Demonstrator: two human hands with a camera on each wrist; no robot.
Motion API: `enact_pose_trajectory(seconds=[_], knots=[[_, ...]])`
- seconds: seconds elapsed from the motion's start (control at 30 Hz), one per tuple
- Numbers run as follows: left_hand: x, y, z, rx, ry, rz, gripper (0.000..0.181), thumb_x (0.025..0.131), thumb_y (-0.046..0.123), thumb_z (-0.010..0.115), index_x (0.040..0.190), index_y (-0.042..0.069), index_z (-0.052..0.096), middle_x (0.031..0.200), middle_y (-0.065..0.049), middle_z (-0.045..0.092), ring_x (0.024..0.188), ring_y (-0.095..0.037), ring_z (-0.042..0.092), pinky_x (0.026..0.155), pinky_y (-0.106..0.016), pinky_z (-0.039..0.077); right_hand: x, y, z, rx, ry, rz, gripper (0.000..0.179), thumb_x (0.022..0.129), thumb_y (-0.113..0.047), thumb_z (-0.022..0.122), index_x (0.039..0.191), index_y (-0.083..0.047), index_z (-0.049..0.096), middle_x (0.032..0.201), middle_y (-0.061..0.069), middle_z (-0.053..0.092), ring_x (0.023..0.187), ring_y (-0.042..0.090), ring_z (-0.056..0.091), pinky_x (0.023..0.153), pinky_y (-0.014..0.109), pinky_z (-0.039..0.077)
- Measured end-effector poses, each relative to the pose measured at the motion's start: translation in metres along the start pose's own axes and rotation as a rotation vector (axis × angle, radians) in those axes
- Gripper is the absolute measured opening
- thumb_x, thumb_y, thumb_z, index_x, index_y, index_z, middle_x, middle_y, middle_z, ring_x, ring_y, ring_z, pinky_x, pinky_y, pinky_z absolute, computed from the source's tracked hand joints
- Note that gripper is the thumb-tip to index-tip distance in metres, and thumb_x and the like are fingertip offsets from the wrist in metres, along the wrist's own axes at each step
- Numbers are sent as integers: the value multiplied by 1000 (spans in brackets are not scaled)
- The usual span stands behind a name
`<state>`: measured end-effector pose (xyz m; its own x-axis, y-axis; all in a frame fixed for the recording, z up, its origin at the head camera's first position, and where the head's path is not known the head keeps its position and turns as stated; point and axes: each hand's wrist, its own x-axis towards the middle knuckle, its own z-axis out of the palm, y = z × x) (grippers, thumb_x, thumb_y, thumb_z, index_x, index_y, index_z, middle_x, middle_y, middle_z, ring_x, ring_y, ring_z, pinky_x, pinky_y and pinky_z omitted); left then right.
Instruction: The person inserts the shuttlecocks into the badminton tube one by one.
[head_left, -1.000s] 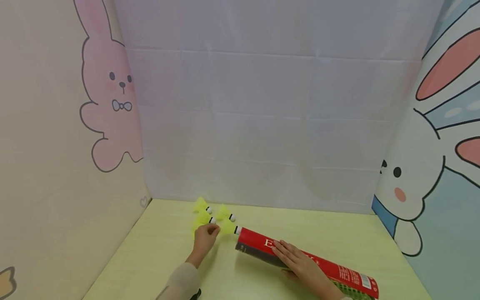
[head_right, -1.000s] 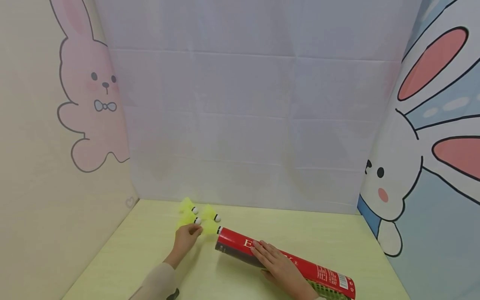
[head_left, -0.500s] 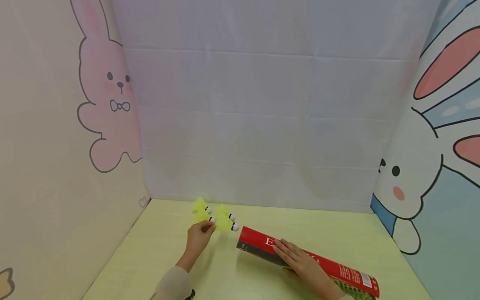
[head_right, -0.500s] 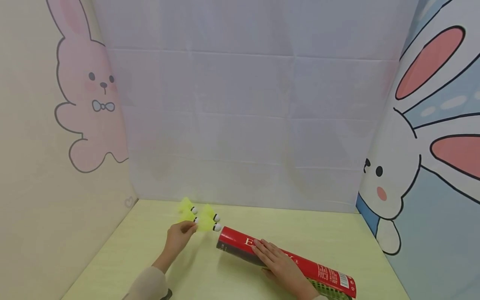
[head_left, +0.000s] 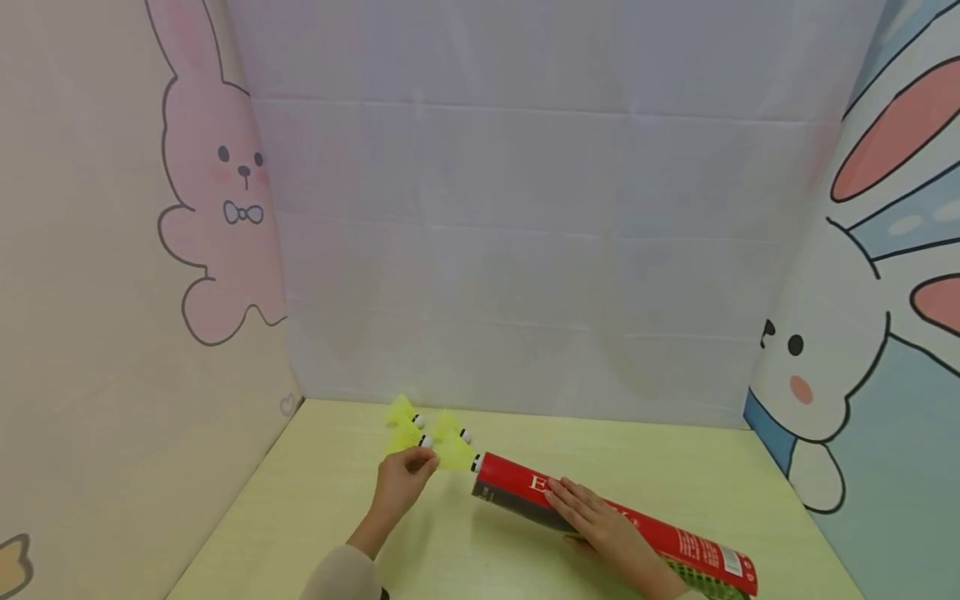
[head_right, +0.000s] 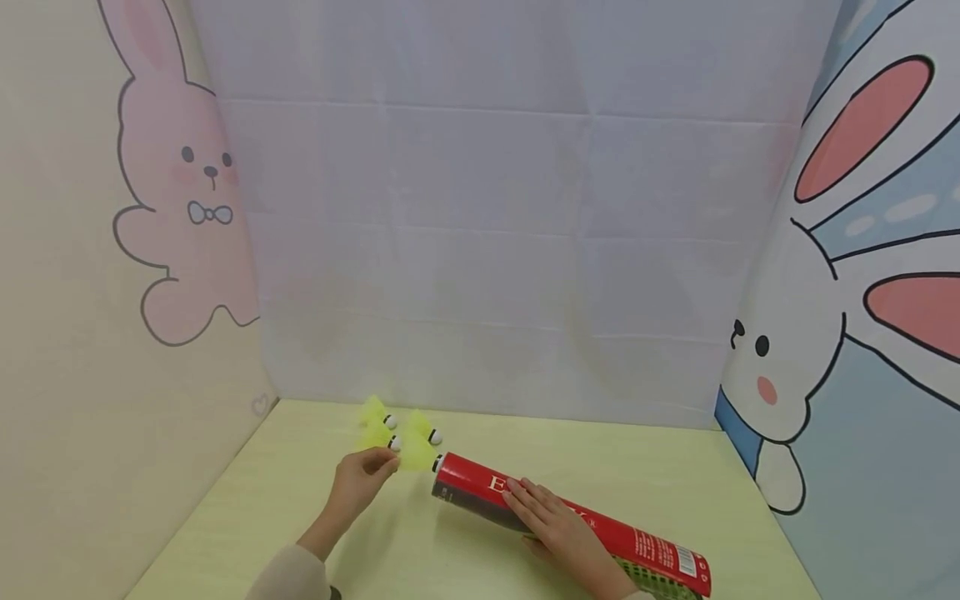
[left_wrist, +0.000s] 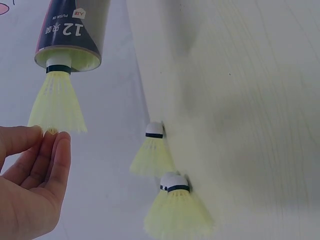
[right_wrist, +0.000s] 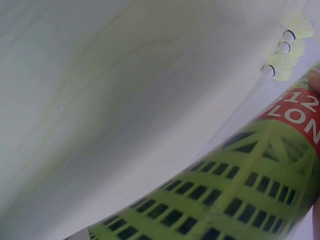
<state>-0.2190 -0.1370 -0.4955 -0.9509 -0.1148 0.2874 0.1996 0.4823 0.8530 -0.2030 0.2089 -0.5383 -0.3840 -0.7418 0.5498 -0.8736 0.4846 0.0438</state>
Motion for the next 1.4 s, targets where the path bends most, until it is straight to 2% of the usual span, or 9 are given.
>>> enact_pose_trajectory(seconds=[0.2, 0.53, 0.83, 0.97, 1.17, 1.4], knots=[[-3, 4, 5, -3, -30, 23, 4, 86, 7, 72, 85, 3, 72, 80, -5, 70, 70, -14, 64, 63, -23, 53, 2, -2, -1, 9, 6, 2, 59, 101, -43, 41, 144, -2, 41, 147, 13, 42, 133, 29, 41, 113, 20, 14], [-8, 5, 13, -19, -87, 51, 7, 86, 9, 72, 85, 2, 73, 78, -5, 70, 67, -10, 62, 61, -24, 52, 7, -4, -3, -6, -5, -1, 60, 103, -44, 31, 144, -2, 41, 147, 14, 42, 133, 29, 41, 114, 20, 14], [-11, 7, 16, -32, -151, 32, 7, 86, 8, 72, 86, 1, 73, 80, -6, 71, 69, -10, 64, 62, -23, 53, 6, -4, -3, 12, 24, -13, 59, 102, -43, 36, 144, -2, 41, 146, 14, 43, 131, 30, 43, 113, 20, 15], [-11, 8, 16, -35, -169, 54, 7, 86, 8, 72, 86, 1, 73, 80, -7, 71, 70, -10, 64, 63, -23, 53, 6, -4, -4, 8, -1, 9, 61, 102, -46, 32, 145, -3, 40, 148, 13, 41, 133, 29, 41, 113, 20, 14], [-10, 9, 17, -38, -188, 47, 8, 86, 8, 72, 87, 1, 73, 81, -6, 71, 72, -12, 65, 64, -22, 53, 6, -5, -6, -3, -31, 32, 63, 102, -48, 24, 146, -6, 40, 149, 11, 40, 135, 27, 39, 112, 20, 14], [-10, 10, 19, -65, -258, 46, 8, 87, 9, 71, 89, 2, 74, 84, -7, 72, 73, -13, 66, 63, -22, 52, 9, -6, -6, 9, 5, 1, 61, 103, -45, 31, 144, -2, 41, 147, 13, 42, 133, 29, 41, 113, 20, 15]])
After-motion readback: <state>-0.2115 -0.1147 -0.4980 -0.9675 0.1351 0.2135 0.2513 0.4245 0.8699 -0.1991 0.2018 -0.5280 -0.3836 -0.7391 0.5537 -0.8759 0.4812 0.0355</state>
